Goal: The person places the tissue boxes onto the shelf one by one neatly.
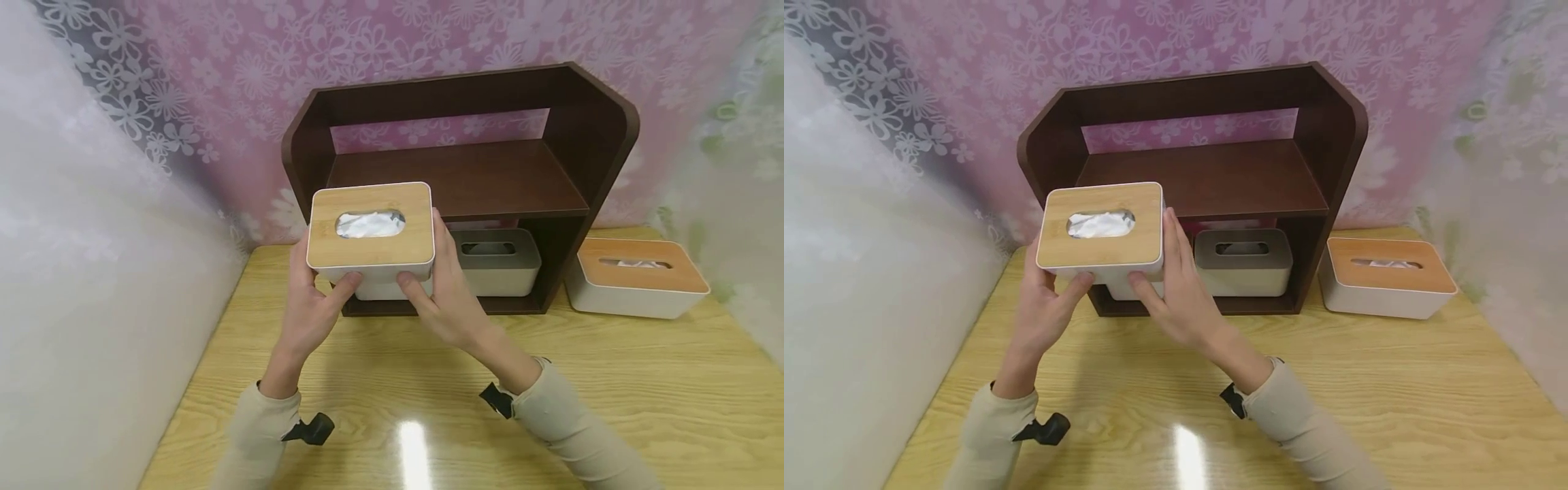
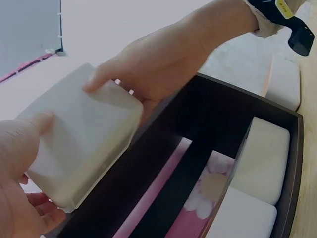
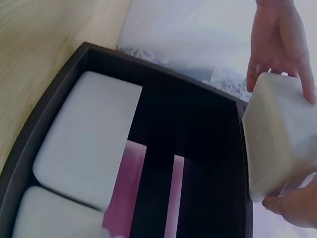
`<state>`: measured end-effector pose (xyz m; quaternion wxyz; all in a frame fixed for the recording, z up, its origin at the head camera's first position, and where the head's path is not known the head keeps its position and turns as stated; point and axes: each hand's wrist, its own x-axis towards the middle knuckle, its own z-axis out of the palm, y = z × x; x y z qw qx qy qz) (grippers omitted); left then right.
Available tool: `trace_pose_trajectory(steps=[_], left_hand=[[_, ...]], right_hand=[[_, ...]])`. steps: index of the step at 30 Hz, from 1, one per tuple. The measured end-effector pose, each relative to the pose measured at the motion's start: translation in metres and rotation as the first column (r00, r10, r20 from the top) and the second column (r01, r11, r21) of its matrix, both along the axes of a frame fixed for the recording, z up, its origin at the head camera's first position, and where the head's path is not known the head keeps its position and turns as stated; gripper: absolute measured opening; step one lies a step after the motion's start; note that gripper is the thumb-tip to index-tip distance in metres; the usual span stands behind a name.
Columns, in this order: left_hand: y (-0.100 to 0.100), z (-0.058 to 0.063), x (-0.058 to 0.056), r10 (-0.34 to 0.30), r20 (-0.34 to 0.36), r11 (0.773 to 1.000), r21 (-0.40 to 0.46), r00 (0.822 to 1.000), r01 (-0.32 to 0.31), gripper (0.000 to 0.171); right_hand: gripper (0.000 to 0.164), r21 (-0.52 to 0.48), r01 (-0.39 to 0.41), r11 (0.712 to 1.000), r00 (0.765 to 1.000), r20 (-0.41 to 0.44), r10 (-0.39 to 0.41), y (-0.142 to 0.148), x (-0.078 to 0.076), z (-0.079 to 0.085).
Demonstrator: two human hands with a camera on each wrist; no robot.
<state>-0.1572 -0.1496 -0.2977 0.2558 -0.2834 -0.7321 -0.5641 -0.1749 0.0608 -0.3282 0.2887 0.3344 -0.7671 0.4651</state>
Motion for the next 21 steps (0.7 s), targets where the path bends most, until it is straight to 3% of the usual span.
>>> trace_pose_trajectory(steps=[5,10,12,15,19,21], left_hand=[[0.012,0.01,-0.002,0.042,-0.064,0.999,-0.014,0.997,-0.043,0.089],[0.016,0.016,-0.009,-0.016,-0.079,1.0,0.006,0.997,0.017,0.089],[0.017,0.019,-0.013,-0.066,-0.078,0.997,0.035,0.995,0.068,0.084],[0.016,0.02,-0.016,-0.087,-0.061,0.994,0.053,0.994,0.09,0.081],[0.016,0.023,-0.02,-0.077,-0.015,0.996,0.036,0.997,0.077,0.077],[0.016,0.023,-0.028,-0.064,-0.01,0.998,0.018,0.998,0.064,0.077]], right_hand=[[0.088,-0.001,0.009,1.0,1.0,-0.002,-0.009,0.005,-0.004,0.002],[0.088,-0.02,0.004,1.0,1.0,-0.013,-0.004,0.008,-0.006,0.01],[0.088,-0.02,0.002,1.0,1.0,-0.011,-0.002,0.009,-0.009,0.013],[0.087,-0.018,-0.008,1.0,1.0,-0.011,0.008,0.009,-0.014,0.018],[0.086,0.01,0.027,1.0,0.999,-0.031,-0.027,0.011,-0.023,0.024],[0.086,0.019,0.045,0.999,0.999,-0.025,-0.044,0.013,-0.028,0.027]])
